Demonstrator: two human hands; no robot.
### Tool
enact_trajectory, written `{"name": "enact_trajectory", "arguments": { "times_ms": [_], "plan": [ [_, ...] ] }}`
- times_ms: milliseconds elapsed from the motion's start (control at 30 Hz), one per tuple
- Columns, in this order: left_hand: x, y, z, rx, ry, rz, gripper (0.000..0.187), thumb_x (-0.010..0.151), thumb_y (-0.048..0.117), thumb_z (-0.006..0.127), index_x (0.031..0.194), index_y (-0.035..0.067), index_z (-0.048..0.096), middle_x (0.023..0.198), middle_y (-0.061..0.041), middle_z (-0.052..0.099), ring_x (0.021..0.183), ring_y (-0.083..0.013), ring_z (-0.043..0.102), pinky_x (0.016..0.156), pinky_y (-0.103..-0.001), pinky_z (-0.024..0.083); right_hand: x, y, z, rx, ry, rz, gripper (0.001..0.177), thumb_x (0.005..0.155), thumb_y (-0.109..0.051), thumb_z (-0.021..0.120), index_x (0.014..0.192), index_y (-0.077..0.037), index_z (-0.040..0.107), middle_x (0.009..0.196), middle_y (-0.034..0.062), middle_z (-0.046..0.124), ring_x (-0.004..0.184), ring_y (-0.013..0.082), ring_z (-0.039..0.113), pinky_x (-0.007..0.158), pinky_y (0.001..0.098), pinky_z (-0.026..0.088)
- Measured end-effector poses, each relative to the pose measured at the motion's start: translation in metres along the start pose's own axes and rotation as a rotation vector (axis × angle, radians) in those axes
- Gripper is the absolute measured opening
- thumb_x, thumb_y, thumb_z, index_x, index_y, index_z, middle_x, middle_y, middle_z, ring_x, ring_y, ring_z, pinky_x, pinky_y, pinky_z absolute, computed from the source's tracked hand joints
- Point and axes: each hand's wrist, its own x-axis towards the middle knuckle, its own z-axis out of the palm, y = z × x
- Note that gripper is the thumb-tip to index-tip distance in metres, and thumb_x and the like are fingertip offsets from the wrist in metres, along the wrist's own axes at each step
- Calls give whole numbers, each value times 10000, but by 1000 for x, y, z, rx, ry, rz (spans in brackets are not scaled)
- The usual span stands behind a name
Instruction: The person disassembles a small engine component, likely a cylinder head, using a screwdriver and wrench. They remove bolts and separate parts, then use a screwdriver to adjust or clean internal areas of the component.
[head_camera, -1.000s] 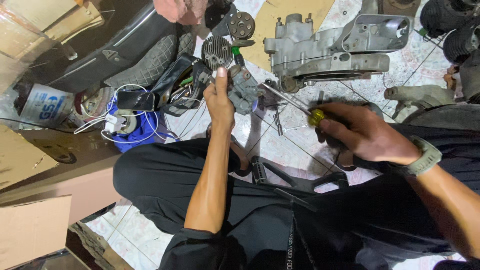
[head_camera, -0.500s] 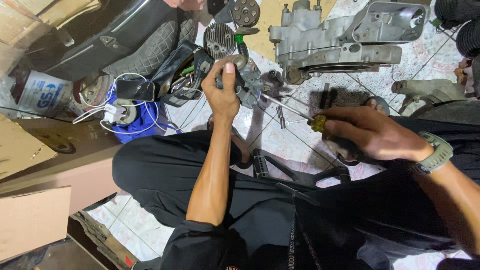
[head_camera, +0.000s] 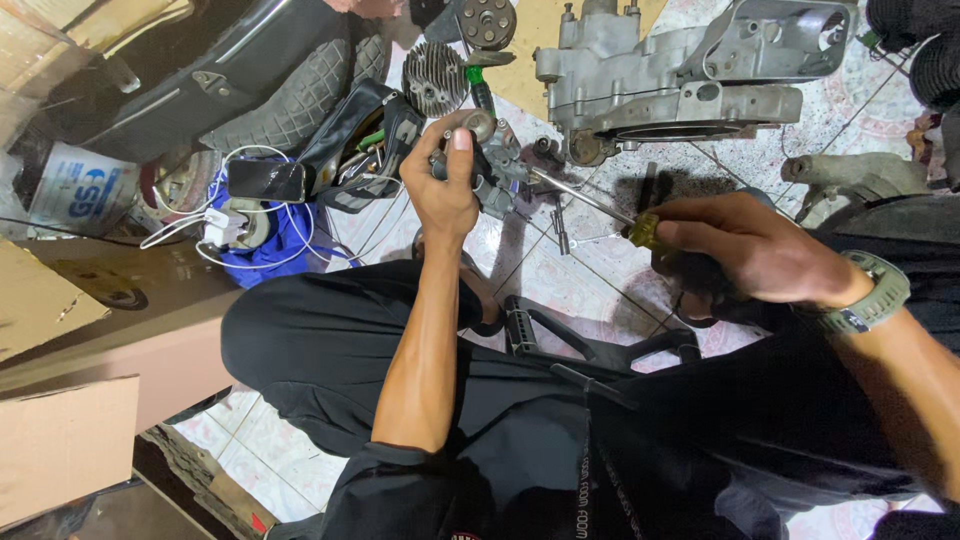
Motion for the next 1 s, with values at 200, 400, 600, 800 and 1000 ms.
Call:
{"name": "enact_trajectory", "arguments": {
  "times_ms": [200,400,600,800,1000],
  "plan": [
    [-1,0,-1,-7,-8,14,352,903,380,515,981,71,663,939,-50,669,915,-170,616,813,-293,477,2,-3,-1,-134,31,-20,374,864,-279,495,1056,-40,708,1016,31,757,904,148,671,838,270,472],
    [-1,3,-1,11,-19,49,337,899,361,520,986,65,655,948,-53,668,916,-173,620,811,-289,487,3,9,-2,-45,1,-96,298,916,-228,510,850,-6,698,710,31,624,654,144,546,604,278,429],
    [0,6,-1,12,-28,53,359,899,379,510,974,59,656,932,-53,665,909,-176,616,820,-305,479,-1,-9,-1,-39,38,6,351,877,-222,496,1041,-5,719,946,80,759,850,189,686,771,288,507],
    [0,9,-2,35,-35,82,348,905,366,514,974,56,655,945,-60,669,927,-188,629,854,-308,478,2,0,-3,-111,38,8,355,871,-247,508,1055,-24,713,958,30,743,888,137,644,828,261,459],
    [-2,14,-6,101,-69,111,366,889,377,500,976,60,660,932,-57,686,908,-189,653,827,-303,491,1,12,3,-272,38,-238,399,892,-309,465,1096,-54,695,463,26,534,349,117,359,313,307,247]
  ]
}}
